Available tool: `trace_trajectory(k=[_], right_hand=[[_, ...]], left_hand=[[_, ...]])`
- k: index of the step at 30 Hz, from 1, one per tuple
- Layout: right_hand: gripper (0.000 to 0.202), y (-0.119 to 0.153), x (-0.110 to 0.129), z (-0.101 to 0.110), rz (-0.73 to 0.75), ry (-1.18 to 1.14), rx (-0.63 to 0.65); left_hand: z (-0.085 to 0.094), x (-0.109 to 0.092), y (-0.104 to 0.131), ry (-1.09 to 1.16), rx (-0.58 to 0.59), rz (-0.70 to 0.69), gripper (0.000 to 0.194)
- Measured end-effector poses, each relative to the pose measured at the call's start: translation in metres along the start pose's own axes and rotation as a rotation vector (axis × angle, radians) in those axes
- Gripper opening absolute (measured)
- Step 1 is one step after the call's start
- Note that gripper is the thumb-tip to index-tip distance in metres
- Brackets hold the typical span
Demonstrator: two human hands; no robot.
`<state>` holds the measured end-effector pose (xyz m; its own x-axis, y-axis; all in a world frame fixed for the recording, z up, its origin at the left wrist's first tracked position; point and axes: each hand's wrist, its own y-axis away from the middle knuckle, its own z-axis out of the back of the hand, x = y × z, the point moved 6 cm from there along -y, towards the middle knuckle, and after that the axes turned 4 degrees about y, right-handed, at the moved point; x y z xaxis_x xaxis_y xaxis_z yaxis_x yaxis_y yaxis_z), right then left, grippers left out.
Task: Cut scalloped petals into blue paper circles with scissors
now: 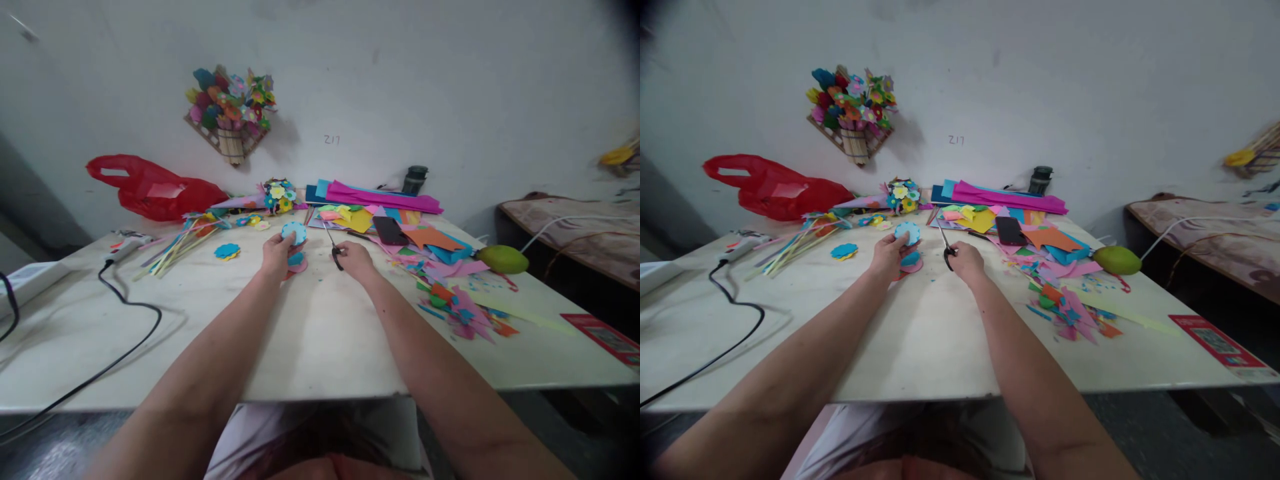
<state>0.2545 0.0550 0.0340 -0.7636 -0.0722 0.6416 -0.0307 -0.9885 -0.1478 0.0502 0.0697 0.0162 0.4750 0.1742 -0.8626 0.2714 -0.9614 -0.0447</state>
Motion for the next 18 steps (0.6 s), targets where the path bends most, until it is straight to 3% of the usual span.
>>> trace_trajectory(k=[3, 5, 18], right_hand=[[0.018, 0.001, -0.001, -0.010, -0.076, -0.443, 0.094], [0.015, 0.003, 0.003, -0.013, -0.078, -0.597, 0.129], [0.024, 0.022, 0.013, -0.024, 0.010, -0.720, 0.473]], left_hand=[[-0.001, -0.001, 0.001, -0.002, -0.004, 0.006, 0.023], [-0.002, -0.002, 0.000, 0.002, -0.012, 0.009, 0.024], [-0.004, 0.003, 0.003, 0.080, -0.054, 0.046, 0.009]])
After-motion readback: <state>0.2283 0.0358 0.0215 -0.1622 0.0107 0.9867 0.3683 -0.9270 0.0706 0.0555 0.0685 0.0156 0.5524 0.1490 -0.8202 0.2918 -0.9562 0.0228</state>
